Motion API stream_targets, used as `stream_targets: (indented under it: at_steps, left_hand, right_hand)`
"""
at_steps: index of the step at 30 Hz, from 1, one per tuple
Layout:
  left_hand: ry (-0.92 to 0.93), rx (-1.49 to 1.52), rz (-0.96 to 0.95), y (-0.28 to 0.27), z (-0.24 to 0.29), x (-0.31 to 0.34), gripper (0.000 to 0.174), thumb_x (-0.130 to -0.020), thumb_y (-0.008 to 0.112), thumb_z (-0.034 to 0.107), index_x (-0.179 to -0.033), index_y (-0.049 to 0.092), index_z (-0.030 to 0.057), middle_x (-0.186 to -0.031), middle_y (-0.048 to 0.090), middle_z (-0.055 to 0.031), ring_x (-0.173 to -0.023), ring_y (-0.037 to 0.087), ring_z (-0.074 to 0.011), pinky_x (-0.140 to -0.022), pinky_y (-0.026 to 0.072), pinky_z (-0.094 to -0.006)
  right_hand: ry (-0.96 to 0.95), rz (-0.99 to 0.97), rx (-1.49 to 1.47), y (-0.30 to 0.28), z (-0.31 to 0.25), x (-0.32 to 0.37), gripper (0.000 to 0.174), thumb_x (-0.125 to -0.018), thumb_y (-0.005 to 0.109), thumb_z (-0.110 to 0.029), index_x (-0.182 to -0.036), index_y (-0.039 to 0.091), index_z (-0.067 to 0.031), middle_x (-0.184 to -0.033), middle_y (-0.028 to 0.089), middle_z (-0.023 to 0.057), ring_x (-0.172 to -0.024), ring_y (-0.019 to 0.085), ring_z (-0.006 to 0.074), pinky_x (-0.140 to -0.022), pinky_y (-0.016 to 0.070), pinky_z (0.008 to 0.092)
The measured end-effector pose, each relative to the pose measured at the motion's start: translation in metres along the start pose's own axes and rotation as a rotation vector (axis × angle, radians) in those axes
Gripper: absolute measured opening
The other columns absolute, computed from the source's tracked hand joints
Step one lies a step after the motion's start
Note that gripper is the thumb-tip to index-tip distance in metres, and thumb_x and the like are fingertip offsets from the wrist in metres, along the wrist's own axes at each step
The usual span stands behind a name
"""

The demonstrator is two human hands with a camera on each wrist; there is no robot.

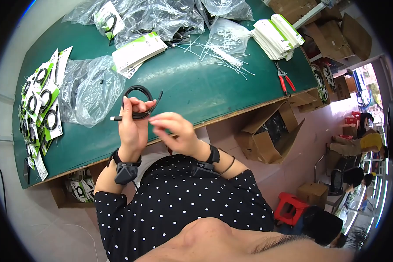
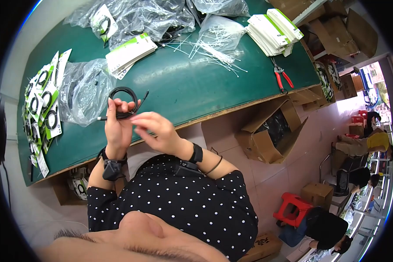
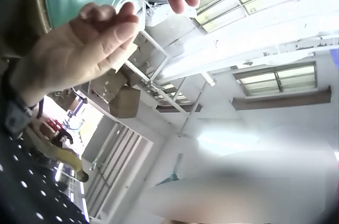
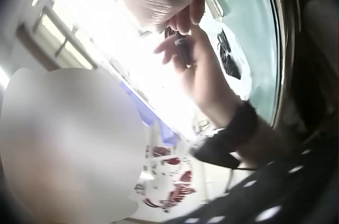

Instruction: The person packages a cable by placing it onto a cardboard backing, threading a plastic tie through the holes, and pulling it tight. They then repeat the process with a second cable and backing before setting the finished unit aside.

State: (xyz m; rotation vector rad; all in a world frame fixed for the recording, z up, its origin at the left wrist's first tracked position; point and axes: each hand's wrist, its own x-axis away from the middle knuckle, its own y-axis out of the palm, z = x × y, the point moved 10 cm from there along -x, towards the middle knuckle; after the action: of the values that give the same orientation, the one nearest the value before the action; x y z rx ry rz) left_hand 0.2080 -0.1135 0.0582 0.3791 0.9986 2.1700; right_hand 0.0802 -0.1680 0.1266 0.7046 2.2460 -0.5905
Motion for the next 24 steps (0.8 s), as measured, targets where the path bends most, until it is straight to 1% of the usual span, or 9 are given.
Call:
stream_targets:
  at_steps: [1,4,5,8,13,16,17,20,24]
  left_hand:
    - [0.004,0.0,0.002,0.0,0.002,0.0,0.034,-0.103,0.039,0.036,-0.096,0.052,0.0054,-0.079,0.057,-0.0041,-0.088,0.06,-0.0198,-0.1,0.0412,-0.0453]
    - [-0.141,0.309,-0.091,0.016,-0.003,0.005,0.038,-0.103,0.034,0.039,-0.086,0.048,0.0079,-0.065,0.044,-0.001,-0.068,0.052,-0.0163,-0.099,0.0409,-0.0476]
    - [-0.146,0.308,-0.089,0.017,-0.004,0.007,0.038,-0.103,0.034,0.039,-0.086,0.048,0.0079,-0.065,0.044,-0.001,-0.068,0.052,-0.0163,-0.099,0.0409,-0.0476]
    - [-0.123,0.121,-0.141,0.024,-0.005,0.015,0.039,-0.104,0.031,0.038,-0.084,0.046,0.0083,-0.059,0.037,0.0008,-0.055,0.041,-0.0129,-0.098,0.0399,-0.0461]
    - [-0.012,-0.048,-0.343,0.039,0.009,0.026,0.038,-0.103,0.037,0.035,-0.083,0.051,0.0057,-0.058,0.043,-0.0005,-0.054,0.046,-0.0136,-0.092,0.0438,-0.045]
    - [0.113,-0.556,-0.549,0.056,0.017,0.045,0.031,-0.096,0.054,0.029,-0.081,0.058,0.003,-0.062,0.054,-0.0028,-0.056,0.053,-0.0166,-0.09,0.0454,-0.0474]
    - [0.112,-0.554,-0.55,0.058,0.017,0.044,0.031,-0.096,0.054,0.029,-0.081,0.058,0.003,-0.062,0.054,-0.0028,-0.056,0.053,-0.0166,-0.09,0.0454,-0.0474]
    - [0.483,-0.834,-0.882,0.097,0.024,0.063,0.026,-0.085,0.067,0.025,-0.078,0.061,-0.0001,-0.067,0.061,-0.0052,-0.061,0.061,-0.0195,-0.093,0.045,-0.0504]
    - [0.492,-0.814,-0.892,0.098,0.023,0.066,0.026,-0.079,0.071,0.023,-0.076,0.061,-0.0008,-0.065,0.06,-0.0038,-0.06,0.061,-0.02,-0.098,0.0417,-0.0522]
  right_hand:
    - [-0.002,-0.002,-0.003,-0.003,0.002,0.002,0.024,-0.086,0.065,-0.004,-0.108,0.06,0.004,-0.096,0.066,0.0115,-0.08,0.063,0.0201,-0.067,0.052,0.0312]
    - [0.911,0.107,-0.634,0.003,0.086,0.052,0.016,-0.09,0.063,-0.007,-0.103,0.061,0.0017,-0.093,0.066,0.0089,-0.073,0.061,0.0134,-0.062,0.0503,0.0259]
    - [0.915,0.111,-0.635,0.002,0.086,0.052,0.016,-0.09,0.063,-0.007,-0.103,0.061,0.0017,-0.093,0.066,0.0089,-0.073,0.061,0.0134,-0.062,0.0503,0.0259]
    - [0.95,0.159,-0.859,0.005,0.087,0.049,0.012,-0.093,0.061,-0.01,-0.101,0.061,-0.001,-0.091,0.066,0.0066,-0.068,0.059,0.0085,-0.058,0.0475,0.0216]
    - [0.945,0.182,-0.914,0.003,0.08,0.048,0.016,-0.092,0.063,-0.012,-0.102,0.062,0.0001,-0.088,0.065,0.0053,-0.067,0.058,0.0082,-0.057,0.0478,0.0217]
    - [0.943,0.184,-0.941,0.001,0.076,0.05,0.017,-0.093,0.061,-0.011,-0.105,0.061,0.001,-0.087,0.064,0.0043,-0.066,0.057,0.0083,-0.059,0.047,0.0208]
    - [0.944,0.185,-0.939,0.001,0.076,0.052,0.017,-0.093,0.061,-0.011,-0.105,0.061,0.001,-0.087,0.064,0.0043,-0.066,0.057,0.0083,-0.059,0.047,0.0208]
    - [0.834,0.149,-0.892,-0.003,0.075,0.053,0.016,-0.093,0.059,-0.009,-0.107,0.061,-0.0004,-0.094,0.064,0.0033,-0.08,0.06,0.0085,-0.064,0.0482,0.0224]
    - [0.74,0.114,-0.847,-0.006,0.074,0.055,0.017,-0.095,0.057,-0.008,-0.11,0.058,-0.0001,-0.1,0.062,0.0042,-0.086,0.06,0.0094,-0.067,0.0489,0.023]
